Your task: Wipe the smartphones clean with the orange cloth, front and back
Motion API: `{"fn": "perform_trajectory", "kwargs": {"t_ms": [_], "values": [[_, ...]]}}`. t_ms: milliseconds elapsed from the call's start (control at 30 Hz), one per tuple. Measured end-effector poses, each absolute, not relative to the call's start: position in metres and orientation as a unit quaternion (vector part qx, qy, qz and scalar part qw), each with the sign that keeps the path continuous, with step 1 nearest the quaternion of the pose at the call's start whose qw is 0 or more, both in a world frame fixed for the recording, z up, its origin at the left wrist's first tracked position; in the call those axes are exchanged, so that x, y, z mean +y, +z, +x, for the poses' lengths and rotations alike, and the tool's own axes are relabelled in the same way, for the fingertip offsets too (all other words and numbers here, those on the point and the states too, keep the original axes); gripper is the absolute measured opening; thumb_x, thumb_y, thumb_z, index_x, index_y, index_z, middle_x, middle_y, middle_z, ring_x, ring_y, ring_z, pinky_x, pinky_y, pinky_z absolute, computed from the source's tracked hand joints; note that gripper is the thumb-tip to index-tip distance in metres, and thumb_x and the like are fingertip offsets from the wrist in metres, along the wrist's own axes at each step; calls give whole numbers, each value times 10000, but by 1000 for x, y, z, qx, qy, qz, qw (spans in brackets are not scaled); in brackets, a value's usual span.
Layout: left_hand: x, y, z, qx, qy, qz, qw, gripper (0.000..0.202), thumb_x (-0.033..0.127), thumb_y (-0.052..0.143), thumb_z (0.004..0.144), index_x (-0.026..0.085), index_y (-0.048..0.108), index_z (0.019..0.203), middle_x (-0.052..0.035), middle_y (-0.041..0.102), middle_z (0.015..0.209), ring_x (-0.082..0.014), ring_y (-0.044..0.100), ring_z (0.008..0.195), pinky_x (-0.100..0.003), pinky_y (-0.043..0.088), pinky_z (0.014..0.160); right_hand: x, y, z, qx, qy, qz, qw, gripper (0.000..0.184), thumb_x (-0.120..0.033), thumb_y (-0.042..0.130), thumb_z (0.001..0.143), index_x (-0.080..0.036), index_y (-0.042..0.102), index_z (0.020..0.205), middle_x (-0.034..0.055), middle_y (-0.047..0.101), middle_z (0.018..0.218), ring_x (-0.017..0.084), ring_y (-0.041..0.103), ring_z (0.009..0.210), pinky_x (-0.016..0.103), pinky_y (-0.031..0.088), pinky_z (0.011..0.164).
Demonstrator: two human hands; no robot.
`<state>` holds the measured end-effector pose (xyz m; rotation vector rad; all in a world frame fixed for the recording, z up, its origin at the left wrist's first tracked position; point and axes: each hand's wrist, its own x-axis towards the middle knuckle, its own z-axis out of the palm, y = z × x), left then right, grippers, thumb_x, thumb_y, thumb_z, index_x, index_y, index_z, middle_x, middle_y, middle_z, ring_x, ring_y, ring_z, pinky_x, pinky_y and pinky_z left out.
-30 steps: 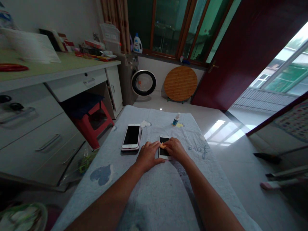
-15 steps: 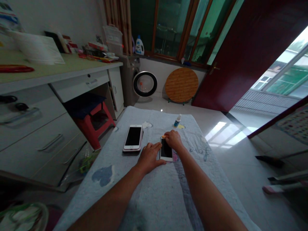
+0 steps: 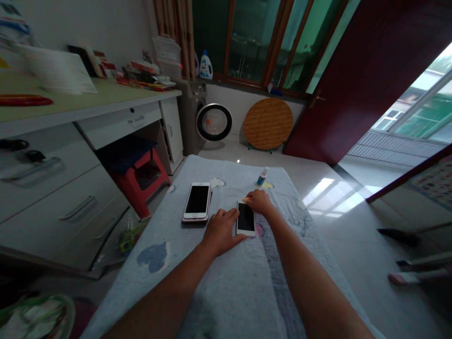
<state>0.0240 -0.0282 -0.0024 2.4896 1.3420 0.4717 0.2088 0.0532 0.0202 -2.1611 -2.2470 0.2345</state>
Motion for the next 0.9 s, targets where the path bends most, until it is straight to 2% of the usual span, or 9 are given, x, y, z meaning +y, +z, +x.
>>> {"fn": "perform_trajectory", "kwargs": {"t_ms": [333, 533, 767, 900], "values": [[-26, -7, 25, 464, 163, 858, 144, 707, 563, 628, 748, 230, 444, 1344, -48, 493, 1397, -296, 449, 1148, -410, 391, 950, 11, 11, 231, -685, 130, -711, 89, 395, -358, 405, 922, -148, 739, 899, 78, 718, 788, 142, 618, 709, 207, 358, 600], [-27, -7, 25, 464, 169, 856, 153, 716, 547, 649, 740, 237, 441, 1352, -50, 499, 1395, -299, 450, 1151, -419, 388, 955, -27, 10, 226, -666, 181, -704, 170, 318, -303, 469, 853, -147, 745, 881, 77, 721, 818, 151, 620, 747, 206, 372, 621], [-29, -4, 27, 470, 168, 853, 153, 708, 535, 662, 737, 241, 450, 1345, -63, 516, 1373, -309, 452, 1160, -433, 380, 969, -67, 10, 225, -672, 199, -691, 177, 289, -295, 509, 825, -149, 726, 949, 81, 703, 887, 168, 613, 798, 224, 403, 676], [-29, -3, 28, 470, 170, 853, 150, 702, 548, 656, 741, 237, 454, 1337, -67, 519, 1368, -308, 459, 1151, -428, 382, 966, -84, 11, 223, -687, 202, -674, 183, 299, -332, 483, 861, -154, 723, 844, 74, 676, 819, 164, 590, 750, 235, 388, 654]]}}
